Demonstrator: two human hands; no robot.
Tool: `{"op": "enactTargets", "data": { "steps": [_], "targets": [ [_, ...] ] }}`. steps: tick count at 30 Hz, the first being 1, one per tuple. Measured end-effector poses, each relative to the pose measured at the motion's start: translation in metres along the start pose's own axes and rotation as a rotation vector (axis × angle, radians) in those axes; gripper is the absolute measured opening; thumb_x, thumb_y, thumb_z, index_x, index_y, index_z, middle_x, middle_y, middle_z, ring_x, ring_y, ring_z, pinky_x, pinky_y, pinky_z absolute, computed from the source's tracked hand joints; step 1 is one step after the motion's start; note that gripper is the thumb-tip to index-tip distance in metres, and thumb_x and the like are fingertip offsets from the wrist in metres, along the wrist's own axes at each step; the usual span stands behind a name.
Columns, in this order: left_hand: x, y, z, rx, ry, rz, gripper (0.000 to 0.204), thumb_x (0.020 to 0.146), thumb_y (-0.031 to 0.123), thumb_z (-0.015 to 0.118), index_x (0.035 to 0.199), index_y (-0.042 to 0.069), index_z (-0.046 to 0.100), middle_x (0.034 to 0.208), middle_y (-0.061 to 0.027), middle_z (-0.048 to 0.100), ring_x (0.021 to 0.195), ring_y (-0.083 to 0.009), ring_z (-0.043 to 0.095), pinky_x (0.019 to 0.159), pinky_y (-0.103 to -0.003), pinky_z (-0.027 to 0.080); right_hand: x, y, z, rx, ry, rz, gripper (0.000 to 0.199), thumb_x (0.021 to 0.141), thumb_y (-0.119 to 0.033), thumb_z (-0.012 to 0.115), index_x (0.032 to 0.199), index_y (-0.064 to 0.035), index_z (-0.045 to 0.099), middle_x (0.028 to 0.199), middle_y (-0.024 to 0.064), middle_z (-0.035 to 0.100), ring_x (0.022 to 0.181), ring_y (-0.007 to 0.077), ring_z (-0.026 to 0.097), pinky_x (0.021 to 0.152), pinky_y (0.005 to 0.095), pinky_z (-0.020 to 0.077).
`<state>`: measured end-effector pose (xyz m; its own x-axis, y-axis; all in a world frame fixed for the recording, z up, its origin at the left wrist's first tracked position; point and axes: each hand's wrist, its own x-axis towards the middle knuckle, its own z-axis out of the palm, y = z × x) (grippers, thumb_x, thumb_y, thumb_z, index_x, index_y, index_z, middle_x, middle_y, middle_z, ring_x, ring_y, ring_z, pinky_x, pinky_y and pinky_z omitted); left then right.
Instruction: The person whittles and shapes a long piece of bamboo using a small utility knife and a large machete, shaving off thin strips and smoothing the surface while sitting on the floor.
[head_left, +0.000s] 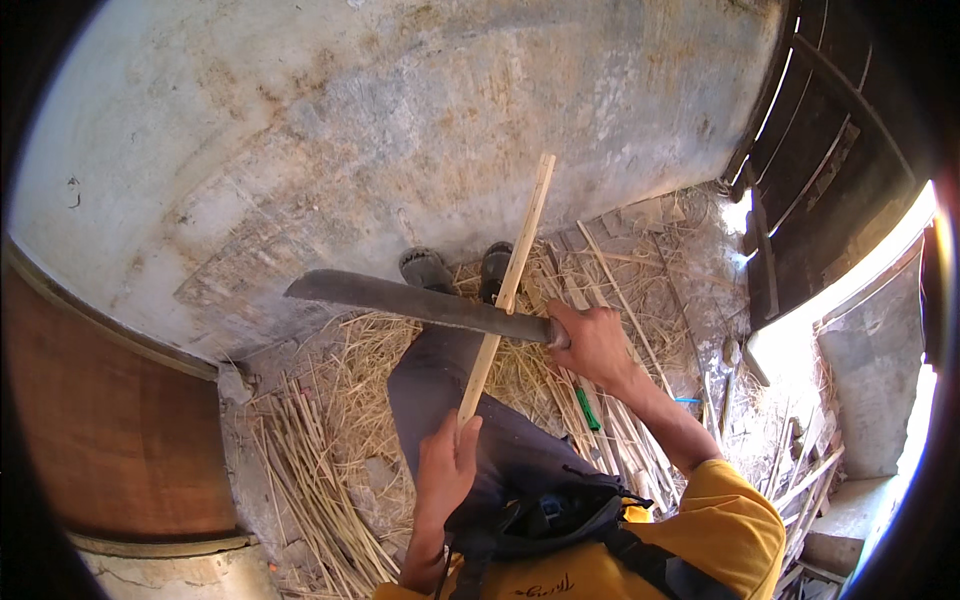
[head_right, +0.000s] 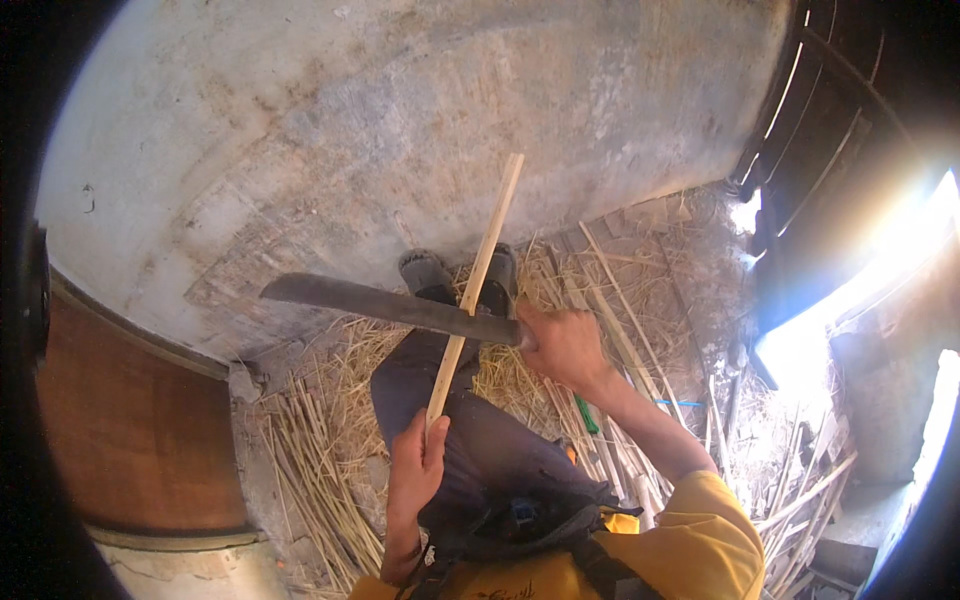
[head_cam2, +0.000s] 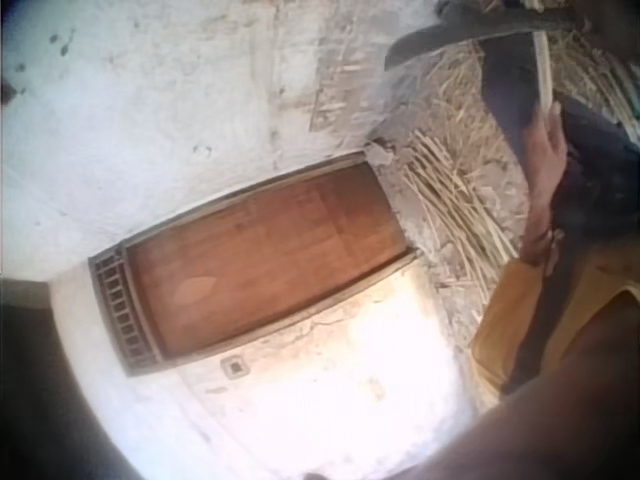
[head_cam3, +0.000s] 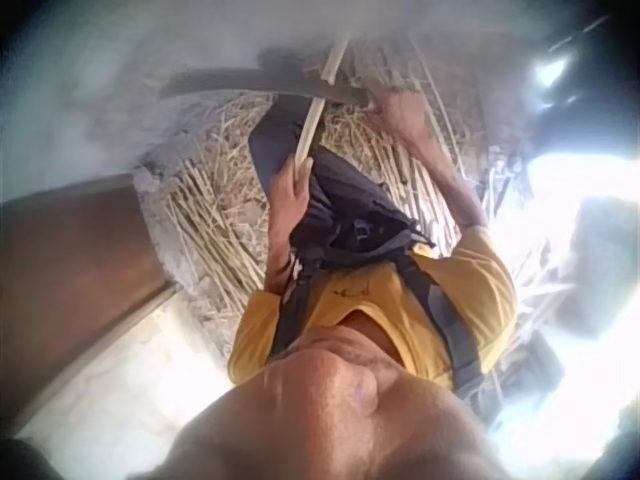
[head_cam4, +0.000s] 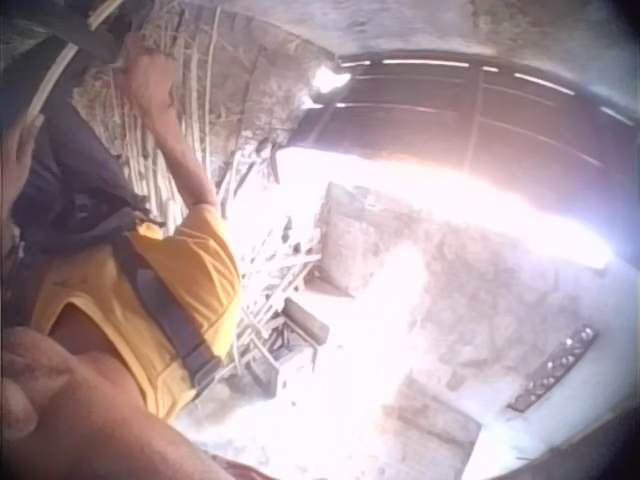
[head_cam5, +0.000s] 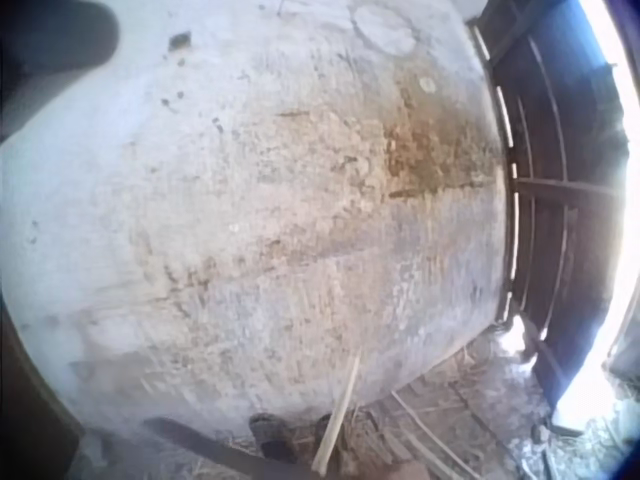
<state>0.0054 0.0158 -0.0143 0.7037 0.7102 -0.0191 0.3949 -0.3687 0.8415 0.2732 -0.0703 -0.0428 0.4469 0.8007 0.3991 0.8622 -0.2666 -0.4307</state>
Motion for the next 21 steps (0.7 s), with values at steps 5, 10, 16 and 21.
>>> {"op": "enactTargets", "data": {
  "steps": [5, 10, 16, 21],
  "targets": [
    [0.003, -0.003, 0.004, 0.007, -0.013, 0.008, 0.028, 0.108, 0.023, 0.062, 0.097, -0.002, 0.059, 0.069, -0.0274, 0.058, 0.069, -0.0508, 0.062, 0.057, -0.051, 0.043, -0.024, -0.016, 0.021, 0.088, -0.114, -0.081, 0.034, 0.070, -0.014, 0.075, 0.103, -0.0128, 0.065, 0.064, 0.0136, 0.063, 0.061, 0.0368, 0.067, 0.059, 0.0509, 0.0535],
    [-0.010, -0.016, -0.002, -0.089, -0.002, 0.045, 0.025, 0.108, 0.023, 0.062, 0.107, -0.002, 0.064, 0.069, -0.0260, 0.059, 0.063, -0.0477, 0.060, 0.055, -0.048, 0.042, 0.009, 0.032, 0.011, -0.033, 0.081, 0.157, 0.038, 0.078, -0.014, 0.072, 0.116, -0.0099, 0.070, 0.068, 0.0162, 0.067, 0.063, 0.0387, 0.070, 0.064, 0.0520, 0.0558],
    [-0.046, -0.039, -0.018, -0.112, -0.066, -0.167, 0.029, 0.110, 0.027, 0.062, 0.111, -0.002, 0.066, 0.064, -0.0105, 0.051, 0.053, -0.0162, 0.046, 0.052, -0.037, 0.038, 0.018, 0.176, 0.020, 0.051, 0.415, 0.481, 0.032, 0.090, -0.025, 0.070, 0.106, 0.0032, 0.069, 0.085, 0.0310, 0.069, 0.085, 0.0492, 0.070, 0.077, 0.0543, 0.0540],
    [-0.024, -0.028, -0.014, -0.138, 0.039, -0.130, 0.028, 0.110, 0.028, 0.063, 0.108, -0.001, 0.066, 0.063, -0.0042, 0.045, 0.058, -0.0090, 0.039, 0.052, -0.032, 0.034, -0.090, 0.269, 0.107, 0.026, 0.409, 0.773, 0.031, 0.089, -0.025, 0.068, 0.087, 0.0058, 0.066, 0.077, 0.0273, 0.067, 0.070, 0.0345, 0.067, 0.069, 0.0514, 0.0508]
  ]
}}
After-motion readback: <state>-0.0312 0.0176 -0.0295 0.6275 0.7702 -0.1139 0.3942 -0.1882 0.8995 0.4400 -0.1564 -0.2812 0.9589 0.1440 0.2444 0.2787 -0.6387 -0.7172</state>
